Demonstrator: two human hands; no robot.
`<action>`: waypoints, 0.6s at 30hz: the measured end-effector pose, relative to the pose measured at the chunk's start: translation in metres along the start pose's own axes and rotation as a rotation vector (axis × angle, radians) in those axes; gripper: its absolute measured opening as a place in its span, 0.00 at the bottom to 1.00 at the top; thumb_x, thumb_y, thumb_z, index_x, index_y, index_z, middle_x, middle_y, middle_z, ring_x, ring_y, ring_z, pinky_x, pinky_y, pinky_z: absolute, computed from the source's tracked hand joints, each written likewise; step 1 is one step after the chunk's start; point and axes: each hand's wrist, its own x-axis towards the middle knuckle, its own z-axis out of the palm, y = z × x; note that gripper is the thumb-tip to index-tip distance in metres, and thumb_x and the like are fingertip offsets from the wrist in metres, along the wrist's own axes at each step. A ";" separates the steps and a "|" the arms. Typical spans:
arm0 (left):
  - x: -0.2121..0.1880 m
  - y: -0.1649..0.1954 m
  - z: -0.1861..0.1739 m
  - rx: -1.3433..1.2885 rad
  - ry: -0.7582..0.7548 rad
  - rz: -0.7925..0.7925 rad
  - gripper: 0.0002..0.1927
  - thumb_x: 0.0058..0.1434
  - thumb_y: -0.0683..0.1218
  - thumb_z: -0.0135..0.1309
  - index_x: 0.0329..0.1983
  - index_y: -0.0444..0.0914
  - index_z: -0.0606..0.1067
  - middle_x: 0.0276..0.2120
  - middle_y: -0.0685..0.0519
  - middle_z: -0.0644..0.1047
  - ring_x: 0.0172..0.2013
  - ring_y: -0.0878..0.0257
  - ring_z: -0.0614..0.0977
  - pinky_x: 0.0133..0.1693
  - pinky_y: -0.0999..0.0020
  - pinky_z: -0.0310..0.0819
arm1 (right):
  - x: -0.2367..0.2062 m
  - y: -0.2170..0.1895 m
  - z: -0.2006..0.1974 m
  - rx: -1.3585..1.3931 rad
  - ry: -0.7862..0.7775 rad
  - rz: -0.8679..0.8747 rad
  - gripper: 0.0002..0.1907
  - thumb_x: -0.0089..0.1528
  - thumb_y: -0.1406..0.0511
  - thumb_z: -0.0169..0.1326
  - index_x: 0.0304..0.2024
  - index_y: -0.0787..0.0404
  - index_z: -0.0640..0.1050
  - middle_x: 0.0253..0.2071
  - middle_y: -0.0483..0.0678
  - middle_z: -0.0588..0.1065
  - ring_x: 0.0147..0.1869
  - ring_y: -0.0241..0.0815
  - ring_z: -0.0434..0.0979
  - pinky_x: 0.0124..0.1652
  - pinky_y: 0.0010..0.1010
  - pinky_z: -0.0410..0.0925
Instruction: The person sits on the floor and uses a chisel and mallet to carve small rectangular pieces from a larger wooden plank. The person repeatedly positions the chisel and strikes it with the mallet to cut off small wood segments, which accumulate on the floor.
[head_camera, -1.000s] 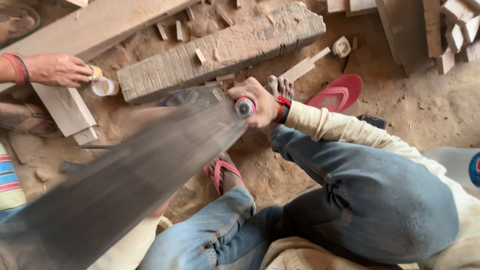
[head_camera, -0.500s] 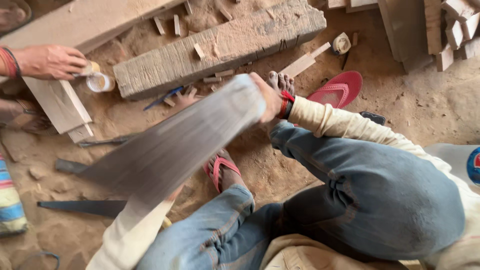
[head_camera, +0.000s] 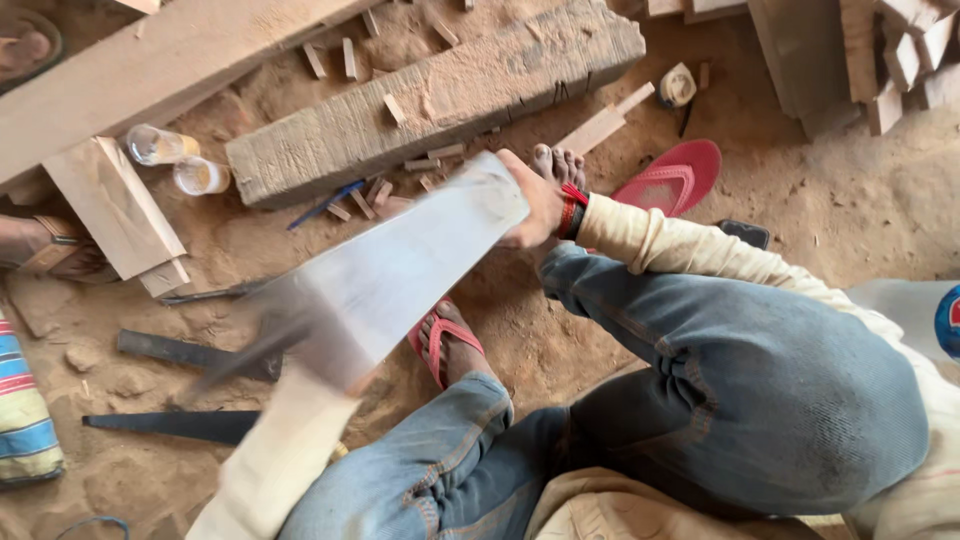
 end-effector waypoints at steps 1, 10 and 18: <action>0.000 0.002 0.011 -0.073 -0.011 -0.025 0.14 0.66 0.44 0.53 0.53 0.37 0.78 0.46 0.45 0.80 0.46 0.48 0.81 0.51 0.54 0.75 | -0.004 0.003 0.003 0.014 -0.001 0.065 0.50 0.51 0.50 0.69 0.66 0.67 0.62 0.60 0.55 0.72 0.64 0.48 0.73 0.65 0.34 0.64; -0.004 -0.003 0.009 -0.111 -0.264 -0.073 0.25 0.68 0.52 0.52 0.65 0.37 0.70 0.48 0.50 0.80 0.47 0.56 0.81 0.50 0.61 0.74 | 0.001 0.009 -0.006 -0.049 -0.032 -0.076 0.58 0.42 0.47 0.70 0.68 0.66 0.63 0.59 0.57 0.68 0.65 0.47 0.70 0.64 0.38 0.65; -0.022 0.001 0.029 -1.149 -0.008 -0.230 0.18 0.68 0.48 0.54 0.60 0.42 0.71 0.53 0.51 0.77 0.54 0.55 0.78 0.56 0.60 0.73 | -0.001 0.010 -0.010 -0.150 -0.216 -0.031 0.37 0.56 0.54 0.65 0.65 0.61 0.75 0.65 0.52 0.76 0.70 0.46 0.76 0.71 0.40 0.67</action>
